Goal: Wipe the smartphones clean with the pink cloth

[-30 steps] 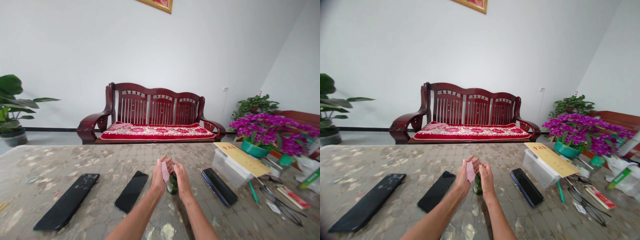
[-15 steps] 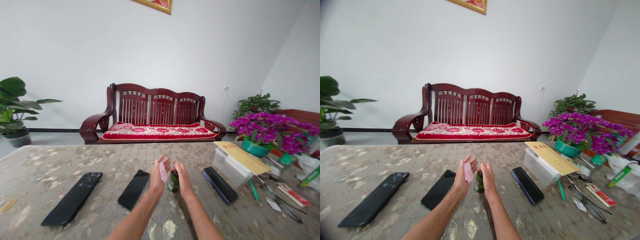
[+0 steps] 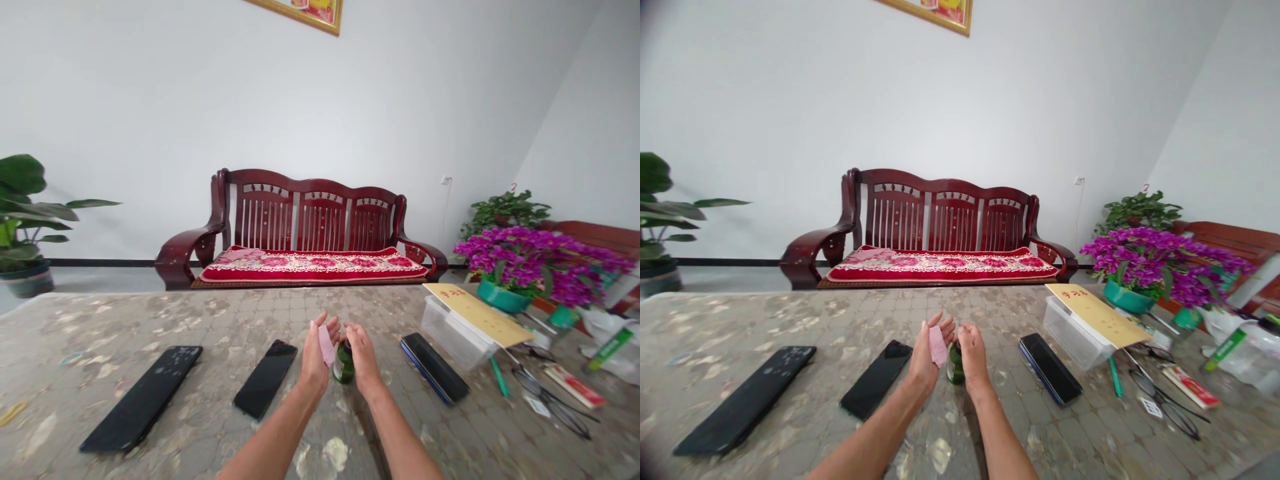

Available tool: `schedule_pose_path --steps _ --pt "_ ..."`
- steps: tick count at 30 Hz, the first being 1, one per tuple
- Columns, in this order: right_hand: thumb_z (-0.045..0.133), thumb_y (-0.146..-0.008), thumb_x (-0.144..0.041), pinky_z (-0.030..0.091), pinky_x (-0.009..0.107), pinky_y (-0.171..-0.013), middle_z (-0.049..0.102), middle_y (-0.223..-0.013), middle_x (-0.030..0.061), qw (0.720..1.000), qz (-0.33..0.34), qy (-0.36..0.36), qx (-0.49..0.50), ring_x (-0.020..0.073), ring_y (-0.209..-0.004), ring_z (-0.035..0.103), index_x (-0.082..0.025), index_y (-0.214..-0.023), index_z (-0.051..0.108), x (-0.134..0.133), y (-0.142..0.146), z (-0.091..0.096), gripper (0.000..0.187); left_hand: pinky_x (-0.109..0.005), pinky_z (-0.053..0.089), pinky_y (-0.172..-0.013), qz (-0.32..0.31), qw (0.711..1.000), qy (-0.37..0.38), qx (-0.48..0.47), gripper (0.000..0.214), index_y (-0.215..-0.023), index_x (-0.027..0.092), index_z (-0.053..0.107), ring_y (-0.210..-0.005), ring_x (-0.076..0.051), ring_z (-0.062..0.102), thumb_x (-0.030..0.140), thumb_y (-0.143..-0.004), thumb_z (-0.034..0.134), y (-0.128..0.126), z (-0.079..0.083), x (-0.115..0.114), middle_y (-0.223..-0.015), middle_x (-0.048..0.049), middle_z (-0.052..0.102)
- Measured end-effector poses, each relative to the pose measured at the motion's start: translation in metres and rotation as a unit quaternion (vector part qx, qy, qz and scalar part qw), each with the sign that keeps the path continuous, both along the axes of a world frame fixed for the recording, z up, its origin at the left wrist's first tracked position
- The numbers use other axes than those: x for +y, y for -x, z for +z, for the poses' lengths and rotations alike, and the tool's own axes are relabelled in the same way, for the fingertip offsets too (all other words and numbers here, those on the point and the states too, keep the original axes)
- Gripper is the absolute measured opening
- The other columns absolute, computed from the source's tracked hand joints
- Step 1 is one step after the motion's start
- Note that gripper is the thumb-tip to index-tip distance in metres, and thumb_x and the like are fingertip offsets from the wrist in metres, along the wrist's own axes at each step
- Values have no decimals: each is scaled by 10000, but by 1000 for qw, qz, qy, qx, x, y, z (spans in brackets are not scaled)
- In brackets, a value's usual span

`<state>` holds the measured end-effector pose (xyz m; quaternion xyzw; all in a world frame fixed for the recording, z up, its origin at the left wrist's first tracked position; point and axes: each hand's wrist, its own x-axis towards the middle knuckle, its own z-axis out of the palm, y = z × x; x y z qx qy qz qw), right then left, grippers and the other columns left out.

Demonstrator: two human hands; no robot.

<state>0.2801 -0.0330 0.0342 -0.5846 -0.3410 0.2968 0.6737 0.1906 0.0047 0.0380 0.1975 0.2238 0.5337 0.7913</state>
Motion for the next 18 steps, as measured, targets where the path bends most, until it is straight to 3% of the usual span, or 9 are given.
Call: schedule_pose_path --steps 4,7,11,16,18 --pt "574 -807 -671 491 317 -783 682 -948 24 998 62 -30 13 199 -875 632 -227 -1181 615 -17 -5 -11 582 -411 470 -1014 2 1000 21 -2 382 -1284 154 577 -1115 -261 667 395 -1023 436 14 1 4 -1269 -212 642" --pt "770 -666 -539 474 357 -895 680 -1110 42 996 82 -26 -38 234 -1029 624 -240 -1259 590 -28 -10 -24 688 -412 495 -991 2 999 42 -3 347 -1297 184 572 -1112 -257 669 350 -1006 481 35 2 11 -1303 -194 627" --pt "817 -538 -312 447 408 -940 706 -1037 33 990 20 7 -142 259 -983 628 -222 -1119 649 -20 -21 -32 611 -396 525 -961 -6 998 59 -2 347 -1295 207 595 -1118 -258 666 272 -954 576 70 2 18 -1319 -172 621" --pt "808 -490 -350 468 418 -830 697 -834 23 985 -95 36 -140 265 -805 637 -198 -991 641 7 -60 -29 550 -417 491 -1011 -41 997 55 -30 364 -1331 213 590 -1179 -261 631 244 -978 507 114 -3 11 -1341 -155 615" --pt "807 -457 -365 466 419 -831 690 -822 23 984 -95 47 -146 268 -803 635 -191 -970 633 10 -74 -28 569 -440 447 -1059 -46 998 43 -31 365 -1333 222 595 -1214 -262 607 264 -987 485 130 -5 4 -1334 -140 626"
